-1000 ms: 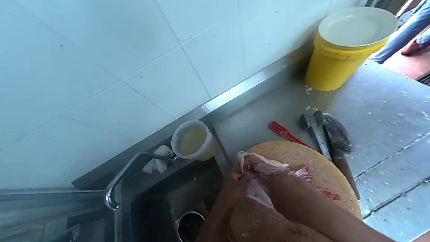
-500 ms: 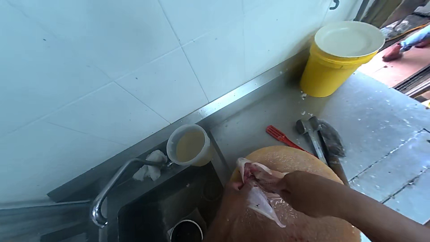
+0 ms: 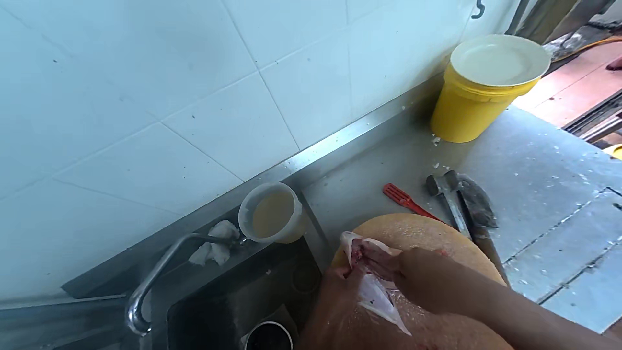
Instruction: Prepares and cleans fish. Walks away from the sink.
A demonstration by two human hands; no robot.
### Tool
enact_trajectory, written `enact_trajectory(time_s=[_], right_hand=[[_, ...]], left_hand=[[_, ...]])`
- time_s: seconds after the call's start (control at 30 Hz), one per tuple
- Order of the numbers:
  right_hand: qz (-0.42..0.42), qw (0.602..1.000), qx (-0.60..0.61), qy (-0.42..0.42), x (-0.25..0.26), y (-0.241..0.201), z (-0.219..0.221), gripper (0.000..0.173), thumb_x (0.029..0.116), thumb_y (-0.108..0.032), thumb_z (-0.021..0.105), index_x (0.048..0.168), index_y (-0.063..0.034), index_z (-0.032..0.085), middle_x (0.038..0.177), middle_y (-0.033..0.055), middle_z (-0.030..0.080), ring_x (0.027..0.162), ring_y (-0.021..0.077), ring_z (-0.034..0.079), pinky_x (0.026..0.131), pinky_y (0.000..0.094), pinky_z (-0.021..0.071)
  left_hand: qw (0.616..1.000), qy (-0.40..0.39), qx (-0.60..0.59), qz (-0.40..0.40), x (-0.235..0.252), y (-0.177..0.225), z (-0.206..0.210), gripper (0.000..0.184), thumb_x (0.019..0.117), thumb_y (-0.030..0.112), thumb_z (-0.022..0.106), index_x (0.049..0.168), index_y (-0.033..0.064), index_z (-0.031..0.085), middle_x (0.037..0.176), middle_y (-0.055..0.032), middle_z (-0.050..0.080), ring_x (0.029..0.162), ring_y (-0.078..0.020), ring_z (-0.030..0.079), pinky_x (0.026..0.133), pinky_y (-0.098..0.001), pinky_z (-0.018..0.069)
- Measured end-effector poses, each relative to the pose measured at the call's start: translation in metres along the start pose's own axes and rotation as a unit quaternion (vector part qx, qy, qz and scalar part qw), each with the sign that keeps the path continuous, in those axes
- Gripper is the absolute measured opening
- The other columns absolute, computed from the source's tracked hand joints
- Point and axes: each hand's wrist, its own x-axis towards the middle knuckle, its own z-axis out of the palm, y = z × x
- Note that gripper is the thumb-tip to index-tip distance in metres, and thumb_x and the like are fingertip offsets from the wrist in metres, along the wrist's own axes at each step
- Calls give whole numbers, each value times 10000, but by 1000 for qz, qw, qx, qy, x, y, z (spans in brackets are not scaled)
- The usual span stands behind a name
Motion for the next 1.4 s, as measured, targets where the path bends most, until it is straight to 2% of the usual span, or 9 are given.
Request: enact_trajectory(time_s=[0.17,0.3,0.47,0.6,0.77,0.97,1.23,1.33,1.4], right_hand=[[-13,1000,16,-1,-11,11,-11,341,1085,-282,466,1330,-176,678,1018,117,707,901,272,686,817,518,561],[-19,1000,11,-8,-2,13,-3,279,1059,-267,505,1152,-90,699,943,153,678,869,329,672,767,571,545],[-18,999,19,27,-11,14,2,317,1082,-300,464,1218,-131,695,982,125,693,925,302,682,815,537,555],[-12,1000,-19,12,-11,11,17,271,1040,-231,510,1168,-62,679,1043,225,693,1004,438,678,842,673,532],[4,999,2,47,-17,6,6,312,1077,-295,475,1250,-146,688,1037,142,707,989,335,691,856,574,553],[2,999,-39,2,-22,13,2,264,1044,-264,517,1099,-87,704,979,176,693,949,378,682,801,618,541],[-51,999,-7,1,-27,27,9,278,1045,-301,517,1188,-169,716,991,144,709,927,352,689,798,621,545],[-113,978,121,124,-50,77,12,326,1042,-365,561,1338,-385,694,964,-30,748,769,119,674,728,419,589],[-56,951,131,273,-48,109,24,351,1037,-341,556,1361,-399,677,817,-31,704,619,120,606,582,415,541]], left_hand=[[1000,5,2,-3,0,-4,-2,427,962,471,681,801,77,702,660,-35,609,531,-133,552,492,-322,465],[1000,10,15,-15,-4,3,0,395,964,456,685,840,83,720,685,-44,632,550,-143,580,500,-329,488],[1000,12,-2,-13,-3,-1,-2,381,966,434,688,837,77,715,677,-39,616,545,-135,562,494,-321,473],[1000,17,25,2,-2,0,0,410,972,446,667,812,70,705,652,-33,599,532,-136,549,504,-335,473],[1000,19,17,-10,-6,3,1,397,981,421,668,800,68,693,649,-39,588,527,-141,541,494,-328,465],[999,21,27,5,-2,-2,-1,423,970,461,671,781,83,696,635,-25,590,520,-128,541,490,-323,459],[999,3,-35,-18,-4,-5,-3,407,946,468,707,856,71,714,711,-52,647,583,-147,605,512,-326,504],[989,-15,-143,-39,-14,-29,-16,424,906,462,754,984,46,734,853,-103,726,751,-208,708,666,-396,606],[980,-2,-190,-54,-35,-42,-34,431,903,444,761,1016,29,731,871,-124,739,778,-231,726,707,-425,624]])
